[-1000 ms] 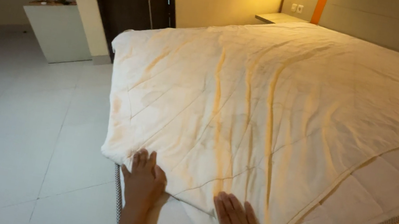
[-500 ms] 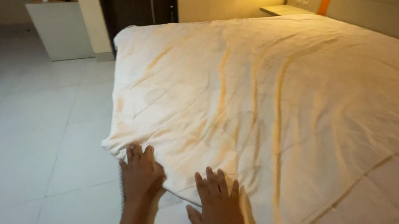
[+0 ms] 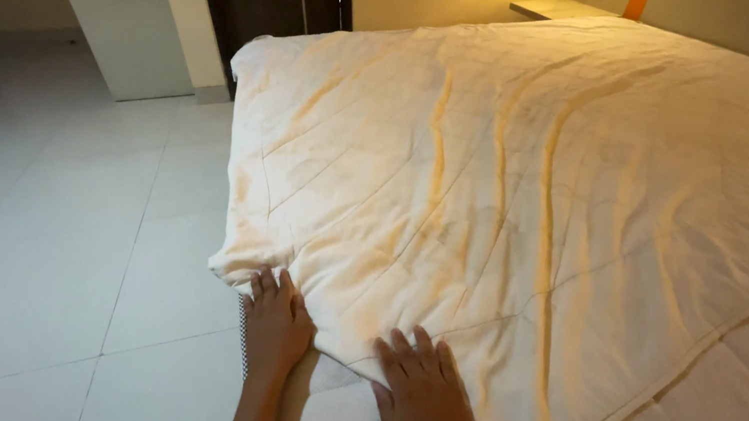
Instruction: The person smooths a white quilted bedspread on a mattress, then picks up a white sheet from a chair and spreads it over the bed. They continue to smooth and adjust the sheet across the mattress surface.
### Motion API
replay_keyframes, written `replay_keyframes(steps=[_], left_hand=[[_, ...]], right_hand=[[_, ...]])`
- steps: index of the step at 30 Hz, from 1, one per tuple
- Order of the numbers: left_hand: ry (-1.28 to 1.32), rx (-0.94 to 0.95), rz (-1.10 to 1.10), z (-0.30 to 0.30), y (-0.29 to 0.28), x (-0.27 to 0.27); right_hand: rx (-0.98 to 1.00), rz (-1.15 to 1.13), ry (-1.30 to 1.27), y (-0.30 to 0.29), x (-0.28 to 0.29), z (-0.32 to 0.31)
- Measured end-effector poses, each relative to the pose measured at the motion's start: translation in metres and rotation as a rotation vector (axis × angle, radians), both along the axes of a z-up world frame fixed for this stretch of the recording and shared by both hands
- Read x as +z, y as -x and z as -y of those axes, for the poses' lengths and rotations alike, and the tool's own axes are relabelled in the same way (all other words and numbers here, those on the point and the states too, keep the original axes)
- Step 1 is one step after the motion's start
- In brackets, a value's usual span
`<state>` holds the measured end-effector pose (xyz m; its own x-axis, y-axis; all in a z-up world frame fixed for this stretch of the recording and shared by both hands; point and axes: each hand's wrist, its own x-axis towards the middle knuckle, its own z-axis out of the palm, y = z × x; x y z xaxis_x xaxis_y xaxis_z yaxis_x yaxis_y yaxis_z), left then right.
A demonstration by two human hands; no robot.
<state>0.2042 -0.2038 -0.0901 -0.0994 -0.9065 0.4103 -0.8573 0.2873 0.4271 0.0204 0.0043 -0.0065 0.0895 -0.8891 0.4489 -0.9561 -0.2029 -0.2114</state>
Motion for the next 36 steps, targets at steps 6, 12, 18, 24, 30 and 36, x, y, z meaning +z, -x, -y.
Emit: replay_keyframes(steps=[6,12,18,24,30,36], left_hand=[[0.015,-0.024,-0.006,0.007,-0.002,-0.013],[-0.111,0.047,-0.055,-0.019,0.004,0.031],[-0.088,0.127,-0.041,-0.011,0.008,0.041],[-0.012,-0.030,-0.122,0.034,-0.007,-0.013],[-0.125,-0.106,-0.124,0.043,-0.004,0.005],[0.190,-0.227,-0.276,0.046,0.012,0.058]], right_hand=[[0.018,-0.037,0.019,0.001,-0.005,-0.001],[-0.015,0.063,-0.047,-0.003,0.008,-0.004],[0.015,-0.005,-0.008,-0.001,0.004,-0.007],[0.047,-0.071,-0.054,0.004,-0.002,-0.003],[0.078,-0.083,-0.159,0.018,-0.006,0.013],[0.051,-0.044,-0.113,0.050,0.008,0.050]])
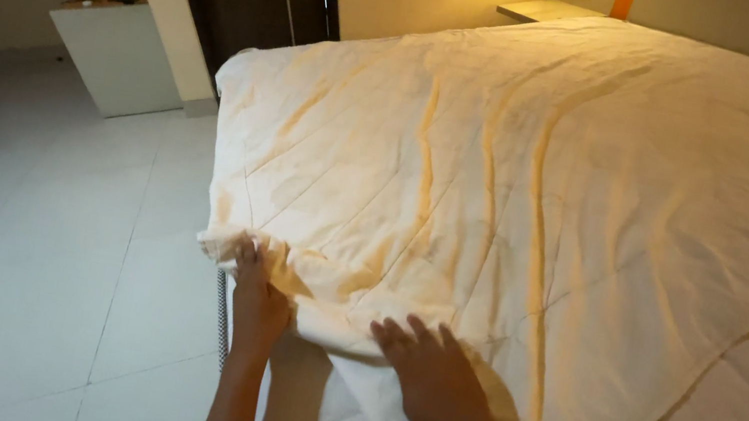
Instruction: The person smooths a white quilted bedspread on a mattress, then picks up a white sheet from a chair and spreads it over the bed. They continue to smooth and adjust the sheet across the mattress surface.
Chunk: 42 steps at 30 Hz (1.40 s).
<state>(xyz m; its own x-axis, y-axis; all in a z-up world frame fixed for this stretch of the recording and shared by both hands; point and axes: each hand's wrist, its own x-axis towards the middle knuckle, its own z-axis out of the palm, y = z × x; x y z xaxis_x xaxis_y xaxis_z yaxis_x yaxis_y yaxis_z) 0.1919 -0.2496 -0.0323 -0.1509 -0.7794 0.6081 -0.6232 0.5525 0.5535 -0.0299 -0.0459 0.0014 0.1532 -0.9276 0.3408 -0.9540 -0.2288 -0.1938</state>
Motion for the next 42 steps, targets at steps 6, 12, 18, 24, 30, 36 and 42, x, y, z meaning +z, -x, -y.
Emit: replay_keyframes(steps=[6,12,18,24,30,36,42], left_hand=[[0.004,0.034,0.053,0.025,0.011,-0.029],[0.021,0.064,0.102,0.039,0.018,-0.055],[0.061,0.015,0.069,0.060,0.054,-0.022],[0.102,-0.037,0.121,0.104,0.120,-0.007],[0.100,-0.092,0.188,0.134,0.194,-0.009],[0.053,-0.125,0.221,0.144,0.251,-0.029],[0.084,-0.144,0.320,0.171,0.287,-0.051]], right_hand=[[0.069,-0.021,-0.015,0.009,-0.017,0.014],[0.058,-0.006,0.056,0.009,-0.024,0.016],[-0.003,-0.054,0.143,0.028,-0.010,0.023],[-0.089,-0.128,0.124,0.078,0.005,0.042],[-0.173,-0.163,0.045,0.133,0.019,0.053],[-0.148,-0.054,0.095,0.161,0.004,0.054],[-0.249,-0.115,-0.070,0.193,0.002,0.066]])
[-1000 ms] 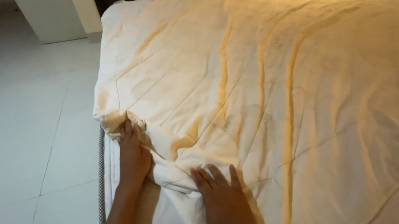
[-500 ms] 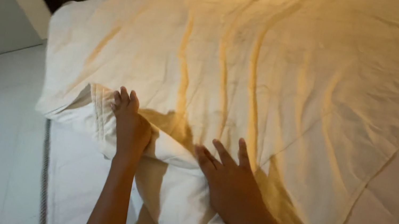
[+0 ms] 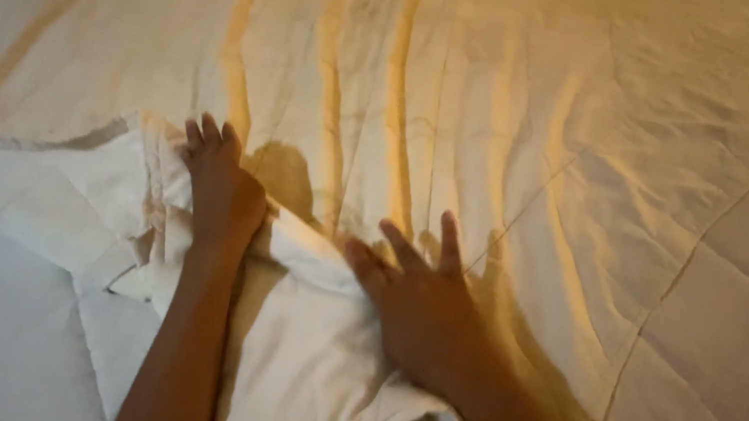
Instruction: The person smooths a white quilted bedspread on a mattress, then picks up a white sheet from a chair and spreads it over the bed. They continue to smooth and adjust the sheet across the mattress surface.
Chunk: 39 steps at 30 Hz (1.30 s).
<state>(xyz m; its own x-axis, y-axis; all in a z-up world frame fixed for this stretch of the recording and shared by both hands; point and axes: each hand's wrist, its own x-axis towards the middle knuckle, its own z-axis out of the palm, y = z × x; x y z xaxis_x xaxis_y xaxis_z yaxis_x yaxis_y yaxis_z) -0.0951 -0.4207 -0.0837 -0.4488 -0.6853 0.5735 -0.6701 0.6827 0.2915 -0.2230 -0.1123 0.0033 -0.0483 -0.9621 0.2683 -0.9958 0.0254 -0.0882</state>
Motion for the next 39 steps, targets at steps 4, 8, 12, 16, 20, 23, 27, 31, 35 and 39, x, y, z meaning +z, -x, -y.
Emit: replay_keyframes(steps=[4,8,12,16,20,23,27,31,35,39], left_hand=[[0.005,-0.045,-0.048,0.009,0.035,-0.003],[-0.006,-0.010,0.080,-0.014,0.050,-0.005],[-0.060,-0.015,0.123,-0.021,0.050,0.008],[0.104,0.002,0.054,-0.002,0.048,-0.027],[-0.099,-0.151,-0.140,-0.028,0.039,0.008],[-0.089,-0.167,-0.122,-0.036,0.026,0.029],[-0.181,0.021,0.280,-0.060,0.008,0.077],[-0.005,0.050,0.302,-0.037,-0.010,0.036],[-0.085,0.190,0.397,-0.033,-0.015,0.026],[-0.602,0.146,0.538,-0.044,-0.001,0.048]], right_hand=[[-0.040,-0.010,-0.036,0.034,-0.009,0.008],[-0.033,0.092,-0.058,0.038,-0.013,0.008],[-0.025,0.206,-0.102,0.038,-0.014,0.011],[-0.056,0.156,-0.177,0.037,-0.017,0.011],[0.009,0.218,-0.069,0.046,-0.021,0.006],[0.045,0.333,-0.004,0.048,-0.013,0.003],[0.083,0.315,0.042,0.051,-0.017,0.001],[0.192,0.375,0.154,0.051,-0.008,-0.005],[0.295,0.511,0.274,0.040,-0.003,-0.012],[0.390,0.554,0.148,0.031,0.003,-0.015]])
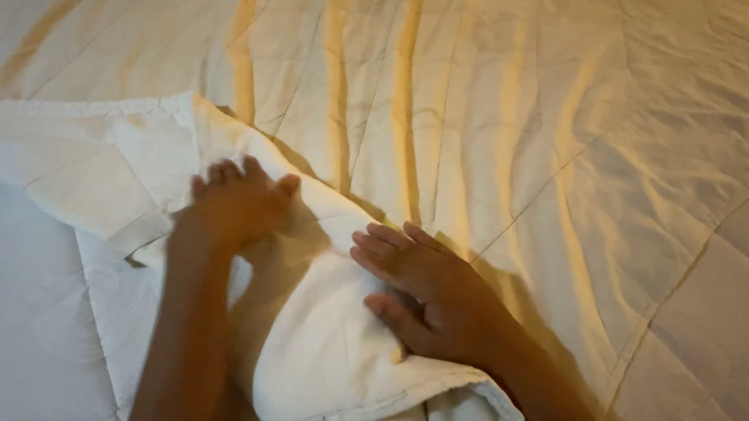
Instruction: The person smooths a white quilted bedspread on a mattress, then picks up a white sheet from a chair and spreads it over the bed. They continue to smooth and adjust the sheet across the mattress surface.
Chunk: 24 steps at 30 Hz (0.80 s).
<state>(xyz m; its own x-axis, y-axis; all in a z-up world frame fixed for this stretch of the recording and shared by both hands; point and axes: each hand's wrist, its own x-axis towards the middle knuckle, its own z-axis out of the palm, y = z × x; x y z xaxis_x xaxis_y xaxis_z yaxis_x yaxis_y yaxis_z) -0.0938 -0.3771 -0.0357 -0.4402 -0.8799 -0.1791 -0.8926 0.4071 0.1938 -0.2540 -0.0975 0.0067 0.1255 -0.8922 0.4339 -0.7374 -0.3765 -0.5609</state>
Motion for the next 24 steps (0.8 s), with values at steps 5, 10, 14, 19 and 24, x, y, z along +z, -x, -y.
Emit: replay_keyframes(steps=[5,10,14,19,24], left_hand=[[0.386,-0.030,-0.124,-0.012,0.014,-0.058],[0.681,-0.027,-0.207,-0.034,0.011,-0.053],[0.690,-0.071,-0.327,-0.049,0.001,-0.043],[0.637,-0.134,-0.375,-0.078,-0.013,-0.035],[0.677,-0.089,-0.333,-0.089,-0.019,-0.054]], right_hand=[[0.011,-0.122,-0.128,0.000,-0.012,0.013],[0.003,-0.204,-0.129,-0.003,-0.018,0.017],[-0.092,-0.295,-0.220,-0.016,-0.012,0.015],[-0.074,-0.423,-0.284,0.017,-0.069,0.055],[-0.039,-0.789,-0.633,-0.009,-0.002,0.066]])
